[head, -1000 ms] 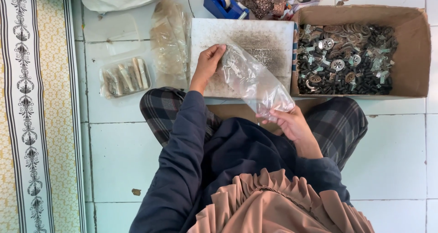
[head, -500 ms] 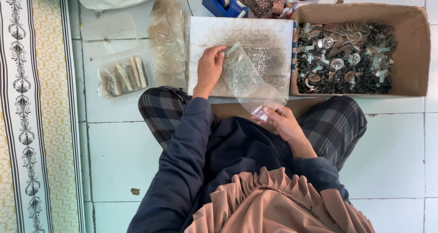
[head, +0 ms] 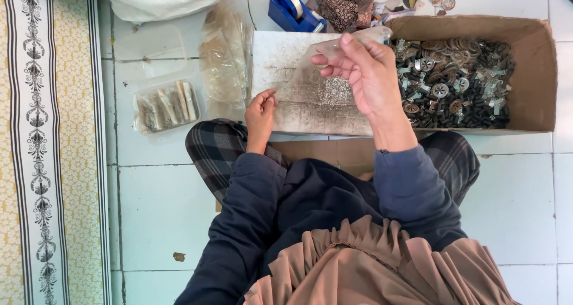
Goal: The person sits on the floor and sorts small metal buttons from a cardboard box onto a white board. They then place the sorted buttons into a clear plastic bag and seal it.
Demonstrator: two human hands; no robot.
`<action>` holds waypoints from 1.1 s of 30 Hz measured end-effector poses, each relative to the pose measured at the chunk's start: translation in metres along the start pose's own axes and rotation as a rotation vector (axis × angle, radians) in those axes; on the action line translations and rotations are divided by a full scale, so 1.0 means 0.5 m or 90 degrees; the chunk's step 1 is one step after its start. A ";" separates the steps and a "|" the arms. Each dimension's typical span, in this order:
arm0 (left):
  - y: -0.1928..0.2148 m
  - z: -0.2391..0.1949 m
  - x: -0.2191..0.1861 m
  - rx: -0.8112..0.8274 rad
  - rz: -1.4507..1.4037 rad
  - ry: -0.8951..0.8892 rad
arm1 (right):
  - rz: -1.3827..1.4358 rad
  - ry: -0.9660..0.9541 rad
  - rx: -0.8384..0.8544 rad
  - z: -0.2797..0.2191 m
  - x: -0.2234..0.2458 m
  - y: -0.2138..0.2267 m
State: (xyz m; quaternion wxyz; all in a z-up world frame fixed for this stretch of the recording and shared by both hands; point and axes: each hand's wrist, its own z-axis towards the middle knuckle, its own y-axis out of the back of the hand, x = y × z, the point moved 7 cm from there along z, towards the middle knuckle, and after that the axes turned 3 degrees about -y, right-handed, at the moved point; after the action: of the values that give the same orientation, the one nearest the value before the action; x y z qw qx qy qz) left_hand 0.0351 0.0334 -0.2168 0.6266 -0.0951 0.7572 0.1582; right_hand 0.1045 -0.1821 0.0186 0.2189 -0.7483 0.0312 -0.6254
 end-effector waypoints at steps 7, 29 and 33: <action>0.004 -0.001 0.014 0.001 -0.004 -0.116 | 0.089 -0.005 -0.157 -0.178 -0.197 0.060; -0.165 -0.112 -0.004 0.110 0.487 -0.527 | -0.564 -0.112 -0.131 -0.254 -0.361 0.363; -0.108 -0.080 -0.080 0.002 0.007 -0.239 | -0.580 -0.060 -0.162 -0.254 -0.358 0.357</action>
State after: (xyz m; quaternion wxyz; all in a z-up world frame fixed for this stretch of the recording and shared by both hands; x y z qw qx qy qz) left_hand 0.0245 -0.0337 -0.1774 0.7562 -0.0587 0.6277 0.1752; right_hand -0.0143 -0.3226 -0.1963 -0.1699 -0.7341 -0.2342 -0.6143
